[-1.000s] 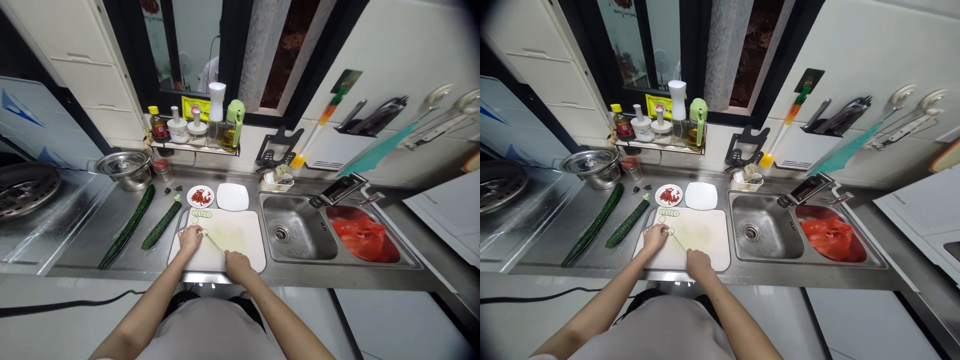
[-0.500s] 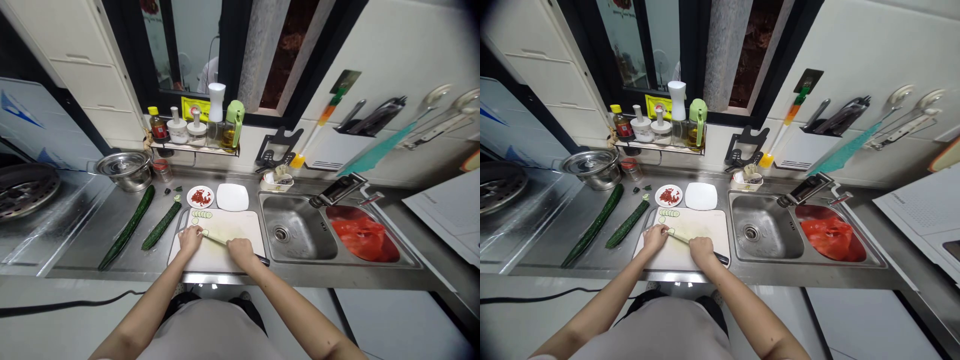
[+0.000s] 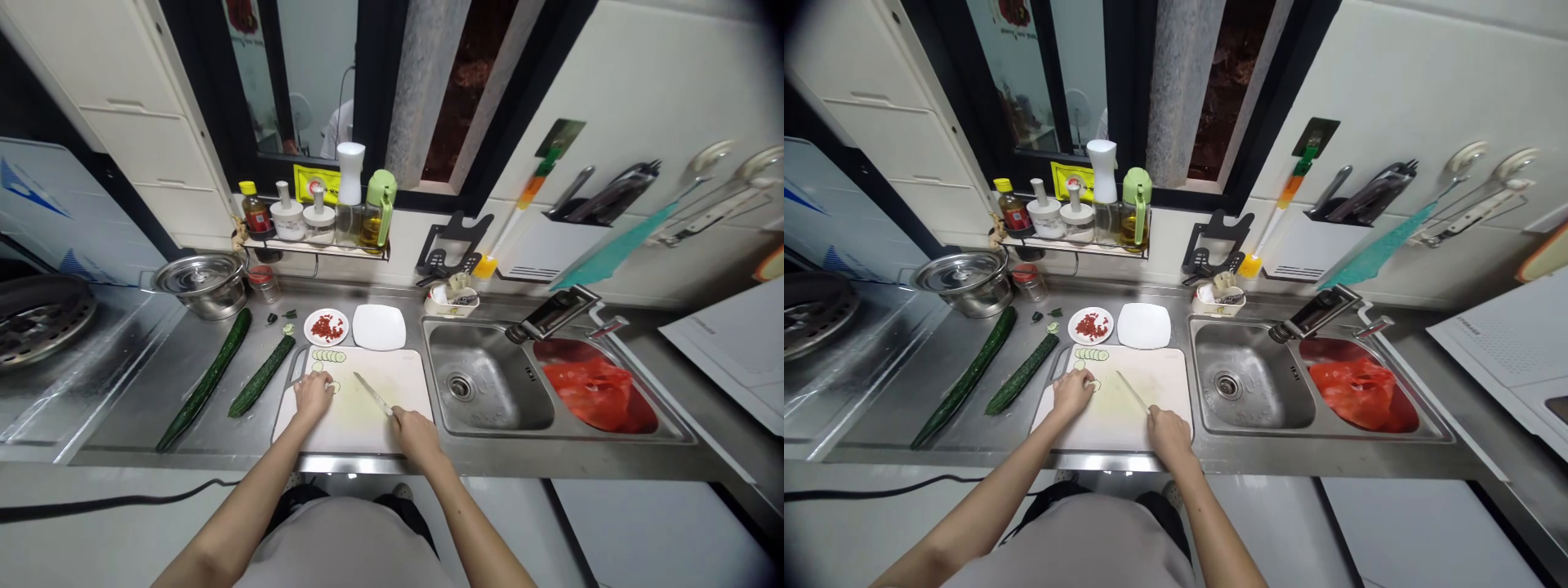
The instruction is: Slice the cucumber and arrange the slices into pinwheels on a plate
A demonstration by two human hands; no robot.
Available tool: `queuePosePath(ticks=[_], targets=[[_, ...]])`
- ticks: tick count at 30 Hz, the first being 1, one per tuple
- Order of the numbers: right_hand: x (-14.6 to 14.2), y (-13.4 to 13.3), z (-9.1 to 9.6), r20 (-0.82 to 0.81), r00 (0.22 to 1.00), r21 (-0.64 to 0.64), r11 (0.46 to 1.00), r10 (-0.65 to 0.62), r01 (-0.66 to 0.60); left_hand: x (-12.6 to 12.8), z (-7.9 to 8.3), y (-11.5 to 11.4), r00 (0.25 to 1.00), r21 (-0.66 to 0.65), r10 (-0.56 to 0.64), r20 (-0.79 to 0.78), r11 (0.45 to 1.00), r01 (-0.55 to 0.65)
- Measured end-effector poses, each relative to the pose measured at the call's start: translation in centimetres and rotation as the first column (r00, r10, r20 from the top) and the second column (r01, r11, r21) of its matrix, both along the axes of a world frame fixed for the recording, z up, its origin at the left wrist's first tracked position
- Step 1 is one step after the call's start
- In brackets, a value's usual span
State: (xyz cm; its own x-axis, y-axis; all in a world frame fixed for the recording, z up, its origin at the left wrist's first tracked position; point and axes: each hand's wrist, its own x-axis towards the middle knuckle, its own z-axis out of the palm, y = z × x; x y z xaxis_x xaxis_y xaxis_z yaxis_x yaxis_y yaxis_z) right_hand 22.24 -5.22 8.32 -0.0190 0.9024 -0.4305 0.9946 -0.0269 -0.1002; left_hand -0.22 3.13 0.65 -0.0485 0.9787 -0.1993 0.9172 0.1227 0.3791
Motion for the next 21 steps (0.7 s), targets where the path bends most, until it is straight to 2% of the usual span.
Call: queuePosePath(ticks=[8,13,18,21], targets=[[1.2,-0.6,-1.1,-0.031,0.994,-0.014,0.994,-0.104,0.104,0.3,0.1,0.2,0.993,-0.031,0.031,0.113,0.999,-0.028],[1.1,-0.6,-1.5,-0.031,0.995,-0.028,0.995,-0.099,0.098,-0.9,-0.1,0.7,0.977,-0.009,0.143,0.158,0.99,-0.143],[0.9,-0.5,-1.9,-0.032,0.996,-0.043,0.995,-0.086,0.085,-2.3,-0.2,1.9,0.944,0.052,0.285,0.165,0.953,-0.297],[0.9,-0.5,-2.0,-0.034,0.995,-0.05,0.995,-0.091,0.089,-2.7,-0.5,2.5,0.943,0.065,0.302,0.142,0.947,-0.314]])
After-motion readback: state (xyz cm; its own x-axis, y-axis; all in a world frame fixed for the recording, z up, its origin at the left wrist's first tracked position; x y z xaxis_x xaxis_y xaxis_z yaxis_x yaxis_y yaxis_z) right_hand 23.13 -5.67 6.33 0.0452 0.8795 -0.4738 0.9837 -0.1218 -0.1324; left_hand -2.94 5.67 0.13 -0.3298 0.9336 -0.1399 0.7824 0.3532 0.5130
